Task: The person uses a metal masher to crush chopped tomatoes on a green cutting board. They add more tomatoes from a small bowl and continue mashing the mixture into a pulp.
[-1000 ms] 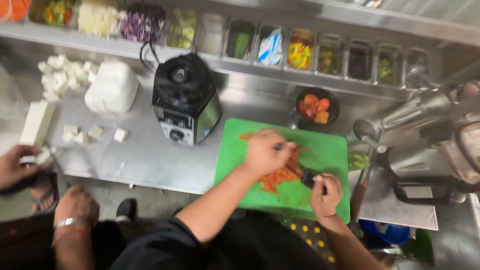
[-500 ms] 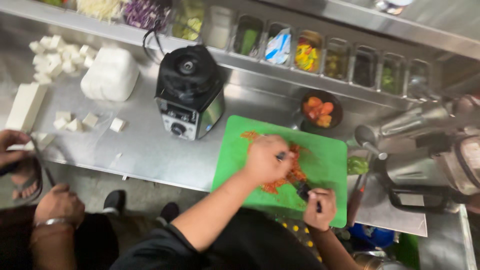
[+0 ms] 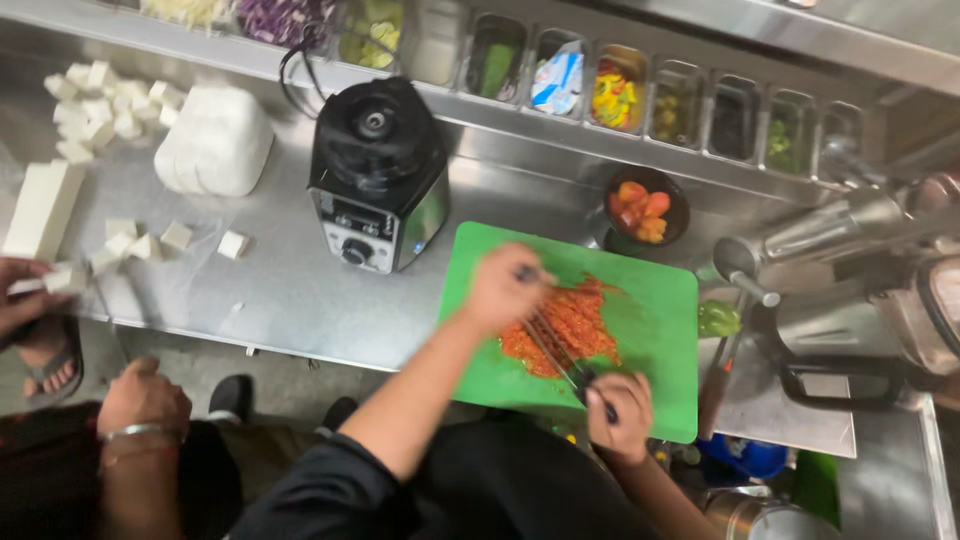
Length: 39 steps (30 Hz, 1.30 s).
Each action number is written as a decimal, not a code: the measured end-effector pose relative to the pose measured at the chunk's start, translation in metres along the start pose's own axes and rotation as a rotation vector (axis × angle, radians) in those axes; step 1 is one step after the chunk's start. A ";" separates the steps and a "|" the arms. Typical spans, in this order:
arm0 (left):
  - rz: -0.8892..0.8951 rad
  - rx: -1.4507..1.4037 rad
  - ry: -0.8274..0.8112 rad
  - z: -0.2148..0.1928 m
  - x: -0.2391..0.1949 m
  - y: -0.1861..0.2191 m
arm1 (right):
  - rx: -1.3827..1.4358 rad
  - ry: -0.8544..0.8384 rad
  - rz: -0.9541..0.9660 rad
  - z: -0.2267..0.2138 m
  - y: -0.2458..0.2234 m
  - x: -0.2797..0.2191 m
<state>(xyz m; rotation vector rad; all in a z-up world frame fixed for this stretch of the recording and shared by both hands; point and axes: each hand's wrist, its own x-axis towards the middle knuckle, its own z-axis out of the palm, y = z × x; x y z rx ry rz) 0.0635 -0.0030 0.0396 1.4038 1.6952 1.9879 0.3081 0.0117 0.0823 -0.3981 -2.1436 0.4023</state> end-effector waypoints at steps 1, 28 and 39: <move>0.091 0.105 0.043 0.015 -0.011 0.016 | 0.022 0.042 -0.012 -0.005 0.004 -0.013; -0.467 -0.465 0.225 -0.038 0.009 -0.058 | -0.005 -0.259 0.110 0.011 0.012 0.031; -0.411 -0.195 0.066 0.002 0.015 -0.036 | 0.072 0.021 -0.002 0.010 0.024 -0.001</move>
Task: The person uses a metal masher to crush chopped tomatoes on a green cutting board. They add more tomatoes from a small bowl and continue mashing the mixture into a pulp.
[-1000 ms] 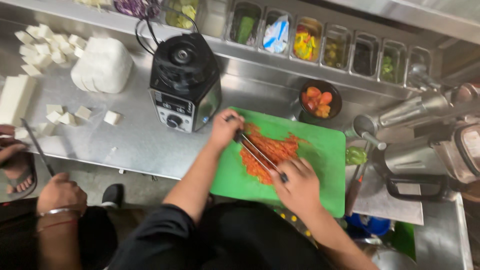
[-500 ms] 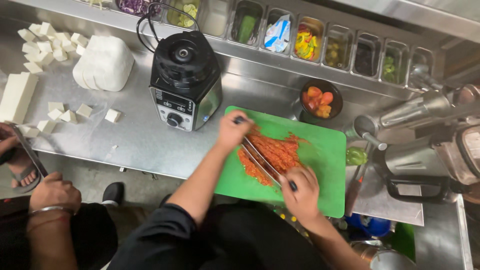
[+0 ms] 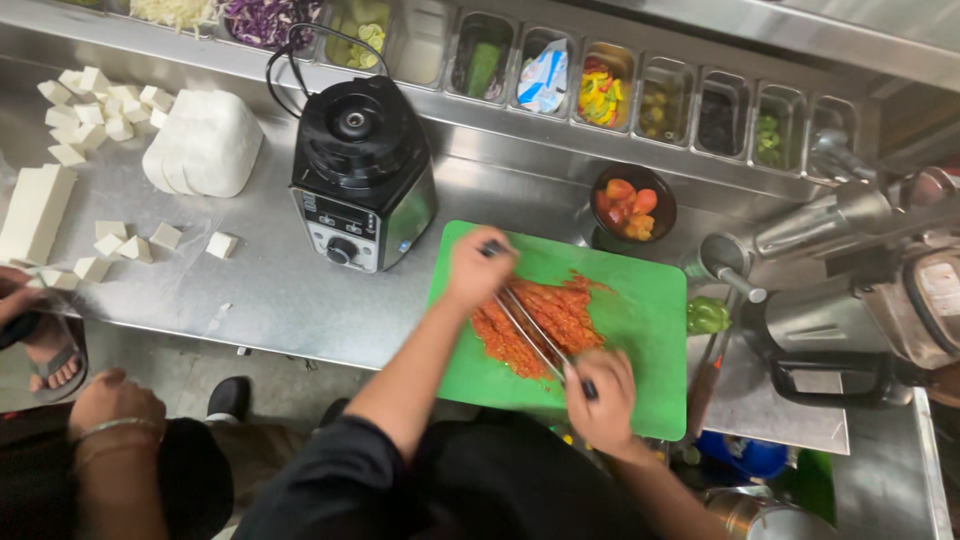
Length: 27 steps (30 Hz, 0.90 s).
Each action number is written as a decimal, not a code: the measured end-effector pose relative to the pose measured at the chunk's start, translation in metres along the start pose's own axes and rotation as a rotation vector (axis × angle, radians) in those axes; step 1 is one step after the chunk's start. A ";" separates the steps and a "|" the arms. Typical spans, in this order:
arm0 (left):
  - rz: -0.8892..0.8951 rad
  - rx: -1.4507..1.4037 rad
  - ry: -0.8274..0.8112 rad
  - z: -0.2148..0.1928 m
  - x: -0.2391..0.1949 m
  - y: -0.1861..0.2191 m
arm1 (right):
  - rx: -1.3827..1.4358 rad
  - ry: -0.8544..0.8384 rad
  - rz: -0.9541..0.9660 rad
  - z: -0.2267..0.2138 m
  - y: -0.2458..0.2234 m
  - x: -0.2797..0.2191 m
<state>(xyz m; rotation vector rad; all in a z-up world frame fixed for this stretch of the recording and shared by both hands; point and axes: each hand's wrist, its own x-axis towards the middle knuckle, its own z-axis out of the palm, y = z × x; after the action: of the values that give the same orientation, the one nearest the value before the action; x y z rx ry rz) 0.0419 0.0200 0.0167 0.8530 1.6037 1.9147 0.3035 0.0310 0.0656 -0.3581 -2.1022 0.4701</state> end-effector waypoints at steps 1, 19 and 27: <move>-0.021 -0.095 0.040 -0.011 0.012 -0.008 | 0.021 -0.066 0.050 0.002 0.007 0.015; -0.139 -0.276 0.129 -0.005 0.043 -0.029 | -0.060 -0.052 0.055 0.003 0.060 0.054; 0.551 0.391 0.085 0.071 0.001 0.028 | 0.154 0.242 0.244 -0.022 0.075 -0.010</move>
<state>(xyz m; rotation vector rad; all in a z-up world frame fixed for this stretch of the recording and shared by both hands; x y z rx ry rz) 0.0941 0.0634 0.0519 1.5238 1.9837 2.0305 0.3325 0.0973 0.0348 -0.5561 -1.7836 0.6917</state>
